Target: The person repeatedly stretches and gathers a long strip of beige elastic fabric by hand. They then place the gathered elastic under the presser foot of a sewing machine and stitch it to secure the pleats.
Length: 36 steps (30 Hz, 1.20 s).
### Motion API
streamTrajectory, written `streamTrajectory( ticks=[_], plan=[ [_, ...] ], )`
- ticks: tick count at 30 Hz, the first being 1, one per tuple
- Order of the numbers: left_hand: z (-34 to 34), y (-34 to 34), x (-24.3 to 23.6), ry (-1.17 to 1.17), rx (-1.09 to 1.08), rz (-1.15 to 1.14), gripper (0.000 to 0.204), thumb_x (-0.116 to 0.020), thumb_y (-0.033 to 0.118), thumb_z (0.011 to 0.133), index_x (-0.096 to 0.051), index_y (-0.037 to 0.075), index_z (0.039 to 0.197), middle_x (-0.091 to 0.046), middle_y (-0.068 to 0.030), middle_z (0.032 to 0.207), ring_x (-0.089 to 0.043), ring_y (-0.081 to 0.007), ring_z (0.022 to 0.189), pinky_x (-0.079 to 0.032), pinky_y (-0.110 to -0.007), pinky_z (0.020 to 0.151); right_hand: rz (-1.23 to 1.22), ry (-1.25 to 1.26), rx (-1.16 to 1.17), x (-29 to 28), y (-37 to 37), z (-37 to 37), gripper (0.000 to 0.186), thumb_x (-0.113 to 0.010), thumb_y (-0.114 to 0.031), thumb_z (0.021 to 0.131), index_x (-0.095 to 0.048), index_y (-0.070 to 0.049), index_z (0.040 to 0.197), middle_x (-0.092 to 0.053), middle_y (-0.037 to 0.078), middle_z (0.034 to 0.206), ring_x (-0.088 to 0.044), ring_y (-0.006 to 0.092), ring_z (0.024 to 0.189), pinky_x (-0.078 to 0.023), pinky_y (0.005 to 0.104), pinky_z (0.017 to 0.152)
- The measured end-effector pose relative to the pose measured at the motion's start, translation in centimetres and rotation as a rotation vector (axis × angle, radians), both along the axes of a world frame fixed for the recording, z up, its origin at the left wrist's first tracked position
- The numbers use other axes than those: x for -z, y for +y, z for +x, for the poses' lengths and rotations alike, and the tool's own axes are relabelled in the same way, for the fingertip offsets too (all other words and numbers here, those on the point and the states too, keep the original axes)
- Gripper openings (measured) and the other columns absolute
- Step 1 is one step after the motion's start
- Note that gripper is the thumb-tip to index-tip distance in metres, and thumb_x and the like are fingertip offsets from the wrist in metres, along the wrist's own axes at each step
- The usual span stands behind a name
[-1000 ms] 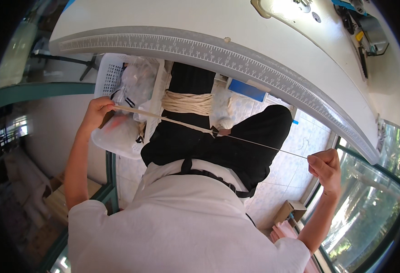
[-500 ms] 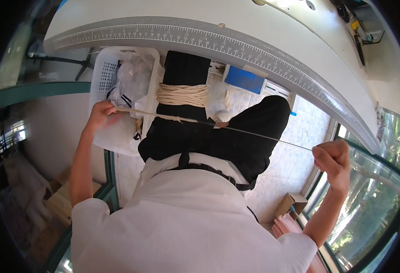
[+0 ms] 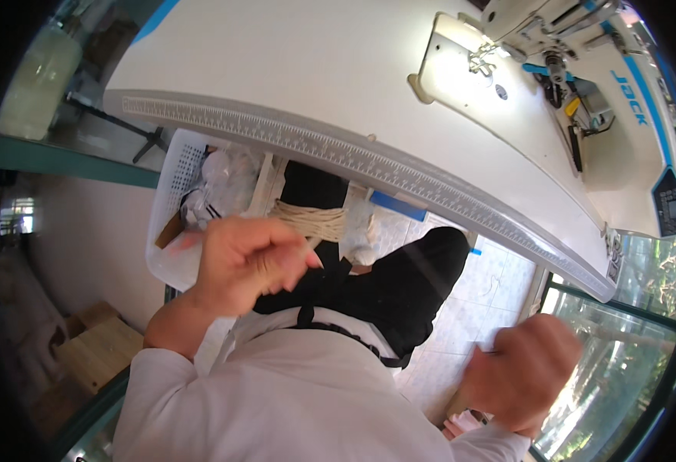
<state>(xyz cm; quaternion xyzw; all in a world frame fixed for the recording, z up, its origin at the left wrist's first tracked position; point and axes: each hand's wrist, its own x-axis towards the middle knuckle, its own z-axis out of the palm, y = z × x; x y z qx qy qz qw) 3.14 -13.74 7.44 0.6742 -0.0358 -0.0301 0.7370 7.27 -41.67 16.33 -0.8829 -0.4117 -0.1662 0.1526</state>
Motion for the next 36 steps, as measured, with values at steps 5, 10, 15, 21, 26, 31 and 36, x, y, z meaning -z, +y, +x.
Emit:
streamTrajectory(
  ticks=[5, 10, 15, 21, 26, 31, 36],
  plan=[
    [1.8, -2.0, -0.5, 0.115, 0.048, -0.292, 0.024, -0.051, 0.016, 0.099, -0.063, -0.004, 0.095, -0.058, -0.0065, 0.063, -0.042, -0.0049, 0.046, -0.031, -0.019, 0.042, 0.015, -0.437, 0.004, 6.2, 5.2, 8.1, 0.035, -0.071, -0.006, 0.076, -0.043, -0.011, 0.056, -0.042, 0.002, 0.057, -0.040, 0.0181, 0.048, -0.028, 0.0309, 0.043],
    [2.1, -2.7, 0.4, 0.299, 0.074, -0.437, 0.023, -0.049, 0.015, 0.100, -0.063, -0.004, 0.098, -0.058, -0.0059, 0.065, -0.040, -0.0043, 0.046, -0.029, -0.018, 0.042, 0.143, -0.312, 0.248, 8.2, 4.8, 9.5, 0.016, -0.069, -0.018, 0.084, -0.066, -0.004, 0.079, -0.061, 0.009, 0.078, -0.058, 0.0239, 0.066, -0.046, 0.0314, 0.057],
    [3.1, -4.9, 1.5, 0.393, 0.218, -0.371, 0.023, -0.050, 0.015, 0.100, -0.063, -0.004, 0.099, -0.058, -0.0053, 0.065, -0.040, -0.0040, 0.046, -0.030, -0.019, 0.042, 0.677, 0.752, 0.070, 9.4, 4.3, 2.3, 0.021, -0.057, -0.013, 0.093, -0.066, 0.005, 0.100, -0.060, 0.010, 0.072, -0.058, 0.0154, 0.069, -0.045, 0.0276, 0.060],
    [3.0, -7.2, 4.6, 0.692, 0.344, -0.450, 0.030, -0.052, 0.021, 0.099, -0.064, -0.004, 0.089, -0.051, -0.0021, 0.061, -0.040, -0.0047, 0.049, -0.029, -0.018, 0.042, 1.139, 0.995, 0.443, 13.8, 4.2, 0.2, 0.033, -0.056, -0.027, 0.098, -0.070, 0.003, 0.090, -0.047, -0.004, 0.059, -0.041, 0.0031, 0.054, -0.031, 0.0187, 0.049],
    [1.6, -7.4, 6.4, 0.716, 0.434, -0.155, 0.031, -0.055, 0.022, 0.097, -0.061, -0.003, 0.080, -0.047, 0.0008, 0.059, -0.036, -0.0036, 0.047, -0.026, -0.021, 0.041, 1.228, 0.721, 0.761, 18.6, -0.2, 1.5, 0.037, -0.055, -0.027, 0.098, -0.066, 0.000, 0.076, -0.043, -0.006, 0.056, -0.034, 0.0027, 0.052, -0.024, 0.0209, 0.048],
    [-0.1, -6.6, 7.2, 0.807, 0.471, -0.062, 0.034, -0.055, 0.023, 0.098, -0.060, -0.003, 0.077, -0.045, 0.0021, 0.057, -0.033, -0.0028, 0.046, -0.025, -0.021, 0.041, 1.183, 0.548, 0.948, 25.2, -7.0, 2.7, 0.039, -0.058, -0.028, 0.097, -0.066, 0.003, 0.075, -0.045, -0.005, 0.056, -0.034, 0.0034, 0.053, -0.025, 0.0224, 0.048],
    [-1.3, -5.5, 7.2, 0.887, 0.550, 0.038, 0.035, -0.054, 0.023, 0.098, -0.061, -0.002, 0.075, -0.045, 0.0024, 0.055, -0.034, -0.0031, 0.045, -0.026, -0.021, 0.041, 0.932, 0.331, 1.277, 32.3, -16.1, 3.1, 0.037, -0.062, -0.027, 0.093, -0.071, 0.002, 0.071, -0.056, 0.001, 0.055, -0.043, 0.0069, 0.053, -0.036, 0.0269, 0.052]
  ],
)
